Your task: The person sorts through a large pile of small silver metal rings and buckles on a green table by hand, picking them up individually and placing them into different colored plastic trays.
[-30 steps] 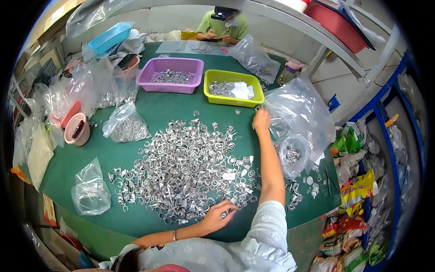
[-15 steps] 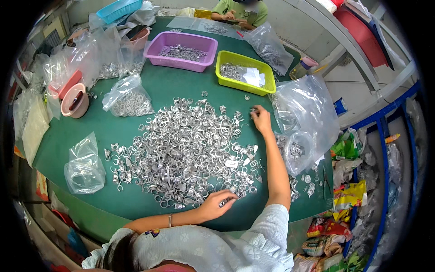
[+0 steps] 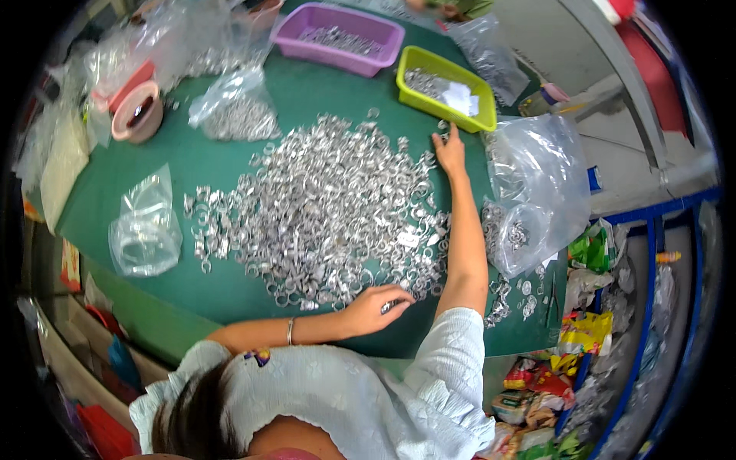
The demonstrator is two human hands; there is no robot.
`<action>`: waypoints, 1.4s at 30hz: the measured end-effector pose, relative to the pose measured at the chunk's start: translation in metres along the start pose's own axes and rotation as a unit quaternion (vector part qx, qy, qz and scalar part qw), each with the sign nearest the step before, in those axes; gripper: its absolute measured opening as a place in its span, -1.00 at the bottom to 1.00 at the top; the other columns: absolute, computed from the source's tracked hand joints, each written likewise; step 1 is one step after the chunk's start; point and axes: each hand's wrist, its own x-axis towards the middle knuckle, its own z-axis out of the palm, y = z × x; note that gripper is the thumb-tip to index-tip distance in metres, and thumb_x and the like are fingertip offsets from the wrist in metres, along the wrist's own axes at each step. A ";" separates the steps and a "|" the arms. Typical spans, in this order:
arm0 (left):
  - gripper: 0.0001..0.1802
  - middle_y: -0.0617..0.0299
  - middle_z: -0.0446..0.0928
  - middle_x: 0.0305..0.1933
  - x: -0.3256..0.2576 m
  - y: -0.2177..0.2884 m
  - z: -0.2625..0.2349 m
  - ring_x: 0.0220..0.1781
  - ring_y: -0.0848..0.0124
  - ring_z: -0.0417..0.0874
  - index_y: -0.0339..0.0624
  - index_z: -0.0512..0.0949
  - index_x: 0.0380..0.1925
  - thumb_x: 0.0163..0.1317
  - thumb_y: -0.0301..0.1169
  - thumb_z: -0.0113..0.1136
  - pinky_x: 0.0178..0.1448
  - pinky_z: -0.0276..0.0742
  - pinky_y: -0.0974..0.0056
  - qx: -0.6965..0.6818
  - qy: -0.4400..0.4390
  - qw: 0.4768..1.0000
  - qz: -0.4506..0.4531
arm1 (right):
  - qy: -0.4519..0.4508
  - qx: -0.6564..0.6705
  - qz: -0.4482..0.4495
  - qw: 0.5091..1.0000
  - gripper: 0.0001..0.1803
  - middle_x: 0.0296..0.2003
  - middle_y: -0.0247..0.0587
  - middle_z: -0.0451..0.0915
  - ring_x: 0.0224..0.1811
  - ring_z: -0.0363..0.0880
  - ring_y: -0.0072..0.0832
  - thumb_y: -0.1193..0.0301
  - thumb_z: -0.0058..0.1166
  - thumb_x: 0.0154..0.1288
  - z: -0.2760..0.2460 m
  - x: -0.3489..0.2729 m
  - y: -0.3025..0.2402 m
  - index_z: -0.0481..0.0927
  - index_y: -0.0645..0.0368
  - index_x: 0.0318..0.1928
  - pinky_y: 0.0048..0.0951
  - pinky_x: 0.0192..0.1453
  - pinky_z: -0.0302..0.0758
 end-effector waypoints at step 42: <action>-0.54 0.16 0.41 -0.02 -0.012 0.034 0.009 0.10 0.32 0.41 -0.20 0.34 -0.03 0.36 -0.04 -0.20 0.22 0.30 0.10 -0.605 0.014 0.749 -0.270 | 0.129 0.167 -0.125 0.969 -0.69 -0.25 -0.05 0.53 -0.17 0.51 -0.24 0.52 0.20 -0.07 -0.106 -0.333 -0.161 0.55 0.29 -0.22 -0.37 -0.11 0.45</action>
